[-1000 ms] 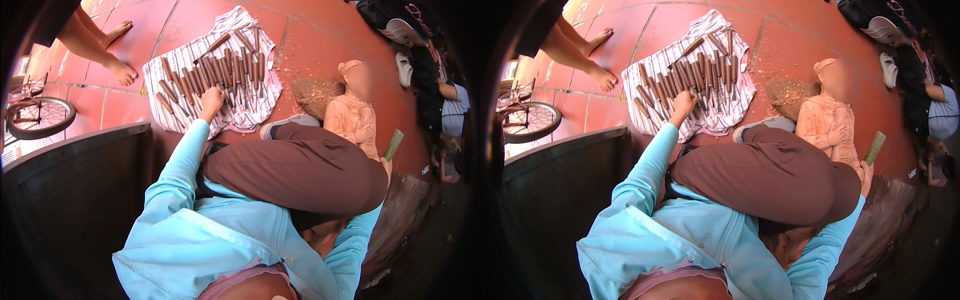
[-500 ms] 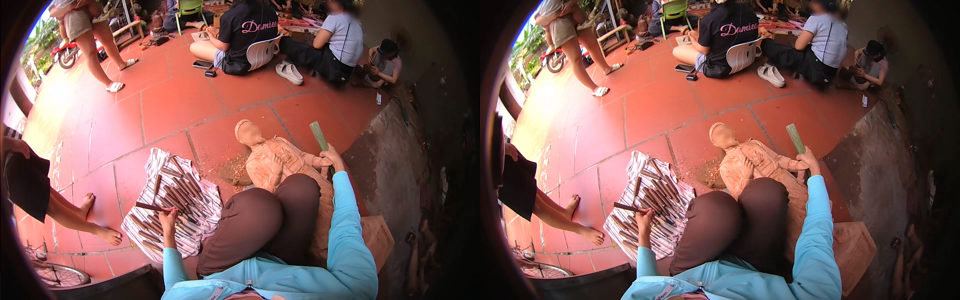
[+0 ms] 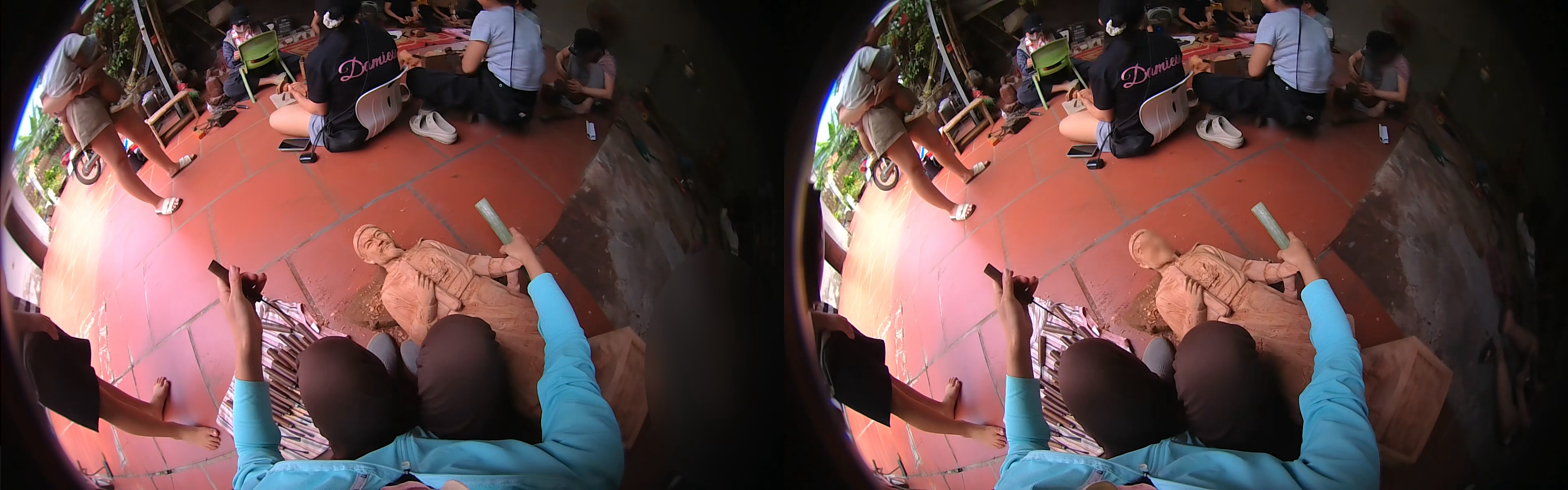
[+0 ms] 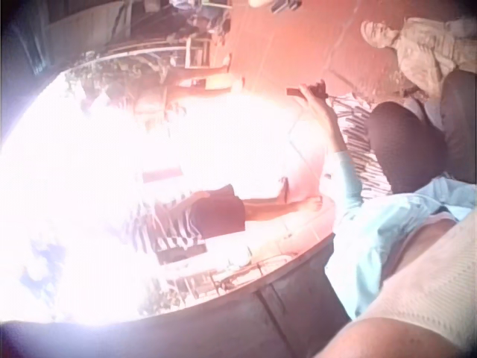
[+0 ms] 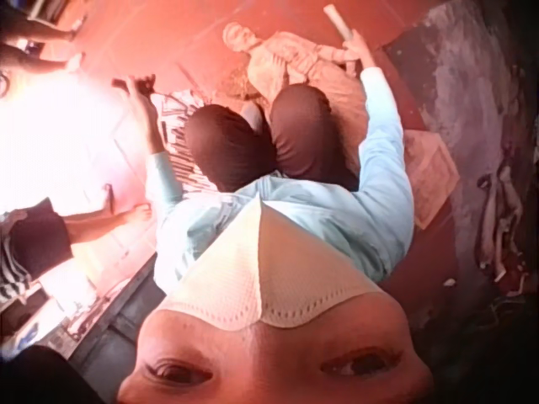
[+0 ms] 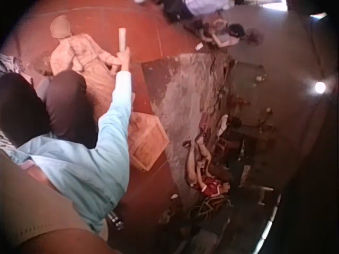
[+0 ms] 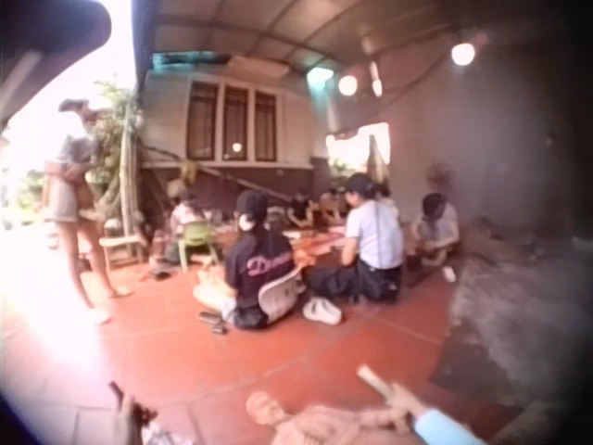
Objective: The person carves a wooden statue of a seated figure using a chisel and a mallet. They repeatedly strike the chisel to shape the torso and clothing details, occasionally switching tools from a nearby set.
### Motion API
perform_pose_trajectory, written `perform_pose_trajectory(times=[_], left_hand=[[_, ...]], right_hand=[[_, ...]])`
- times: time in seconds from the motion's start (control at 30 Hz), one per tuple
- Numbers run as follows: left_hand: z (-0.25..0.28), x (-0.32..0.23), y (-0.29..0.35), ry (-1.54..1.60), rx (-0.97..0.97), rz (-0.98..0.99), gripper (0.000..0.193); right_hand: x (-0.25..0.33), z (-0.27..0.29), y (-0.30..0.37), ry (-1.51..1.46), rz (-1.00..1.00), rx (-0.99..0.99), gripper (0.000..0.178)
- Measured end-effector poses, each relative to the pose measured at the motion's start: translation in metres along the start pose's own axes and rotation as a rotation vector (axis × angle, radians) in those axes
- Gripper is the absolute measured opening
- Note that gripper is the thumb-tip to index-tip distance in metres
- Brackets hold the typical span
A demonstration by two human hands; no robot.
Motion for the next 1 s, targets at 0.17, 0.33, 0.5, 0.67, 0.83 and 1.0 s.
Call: perform_pose_trajectory(times=[0.17,0.33,0.5,0.67,0.83,1.0], left_hand=[[-0.138,-0.008,0.011,-0.081,0.394,-0.013,0.026],[-0.251,0.012,0.032,-0.16,0.701,0.05,0.032],[-0.32,0.066,0.037,-0.165,0.819,0.292,0.033],[-0.339,0.122,0.038,-0.117,0.794,0.518,0.036],[-0.325,0.17,0.019,0.061,0.548,0.702,0.036],[-0.308,0.207,0.009,0.057,0.481,0.684,0.035]], right_hand=[[-0.001,-0.001,0.006,-0.091,0.026,0.009,0.064],[0.002,-0.001,0.008,-0.162,-0.02,0.077,0.06],[0.002,-0.004,0.012,-0.213,0.011,0.107,0.056],[0.002,-0.005,0.018,-0.338,-0.101,0.151,0.055],[0.016,0.006,0.023,-0.219,-0.062,0.076,0.054],[0.024,0.008,0.026,-0.296,-0.083,0.099,0.037]])
Point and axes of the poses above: each hand's wrist, its own y-axis away from the middle knuckle, its own z-axis out of the back of the hand, x = y × z, the point moved 4 cm from there along -y, towards the middle knuckle, and after that the axes turned 9 degrees about -x, right-handed, at the moved point
